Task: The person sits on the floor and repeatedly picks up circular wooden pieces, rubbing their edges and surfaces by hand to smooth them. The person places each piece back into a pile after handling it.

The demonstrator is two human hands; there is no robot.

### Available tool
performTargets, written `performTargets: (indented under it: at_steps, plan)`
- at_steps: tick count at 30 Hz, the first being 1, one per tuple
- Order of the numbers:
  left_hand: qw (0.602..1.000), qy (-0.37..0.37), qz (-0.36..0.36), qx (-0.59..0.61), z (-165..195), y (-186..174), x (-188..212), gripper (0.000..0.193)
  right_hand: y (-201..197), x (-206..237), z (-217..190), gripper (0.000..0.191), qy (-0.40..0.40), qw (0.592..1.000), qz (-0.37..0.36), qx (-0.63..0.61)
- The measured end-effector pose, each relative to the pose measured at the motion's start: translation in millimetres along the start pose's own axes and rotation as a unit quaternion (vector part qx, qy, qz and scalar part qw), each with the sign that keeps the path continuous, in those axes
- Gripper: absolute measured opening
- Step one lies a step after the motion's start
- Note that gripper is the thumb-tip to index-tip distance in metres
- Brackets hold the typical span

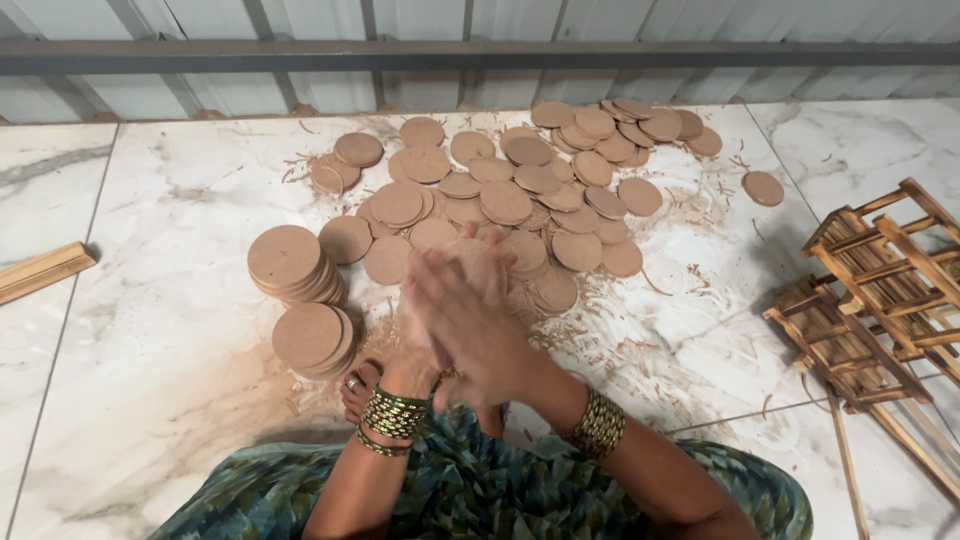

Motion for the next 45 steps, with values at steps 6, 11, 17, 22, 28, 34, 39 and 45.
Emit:
performTargets:
  at_steps: [6, 11, 17, 22, 28, 34, 39, 45]
  plan:
    - [0.998, 0.035, -0.051, 0.003, 1.3, 7.7, -1.6, 0.063, -13.3, 17.3, 9.0, 0.104, -0.11, 0.9, 0.321, -0.272]
    - [0.989, 0.099, -0.11, 0.012, 28.0, 17.2, -5.4, 0.063, 31.4, 15.4, 0.8, 0.071, -0.119, 0.933, 0.238, -0.241]
    - [0.957, 0.083, -0.251, 0.117, 30.8, 33.3, -2.9, 0.061, 22.8, 34.9, -6.2, 0.113, -0.205, 0.902, 0.277, -0.26]
    - [0.998, 0.03, -0.013, -0.05, 1.0, -5.5, -5.3, 0.062, 17.1, 27.0, 9.1, 0.106, -0.137, 0.921, 0.266, -0.248]
    - [0.999, -0.004, -0.03, 0.015, -13.3, -7.4, 1.1, 0.06, 21.2, 10.3, 23.5, 0.104, -0.087, 0.927, 0.279, -0.235]
    - [0.99, 0.048, -0.131, 0.03, 21.1, 6.5, -8.3, 0.057, 42.4, 26.4, 4.1, 0.111, -0.151, 0.926, 0.292, -0.185]
    - [0.989, -0.021, -0.099, 0.105, 8.5, 5.9, -4.3, 0.065, 34.5, 23.6, 21.2, 0.106, -0.105, 0.891, 0.349, -0.269]
    - [0.996, -0.085, -0.014, -0.016, -43.9, 0.5, 11.4, 0.061, -7.7, 16.0, 39.9, 0.084, -0.07, 0.872, 0.376, -0.306]
Point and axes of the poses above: each hand's wrist, its own x-axis away from the middle knuckle, its own y-axis out of the palm, z = x × y, the point moved 6 cm from there along -x, towards the middle knuckle, and after that the axes turned 15 degrees about y, right-handed, at the moved point
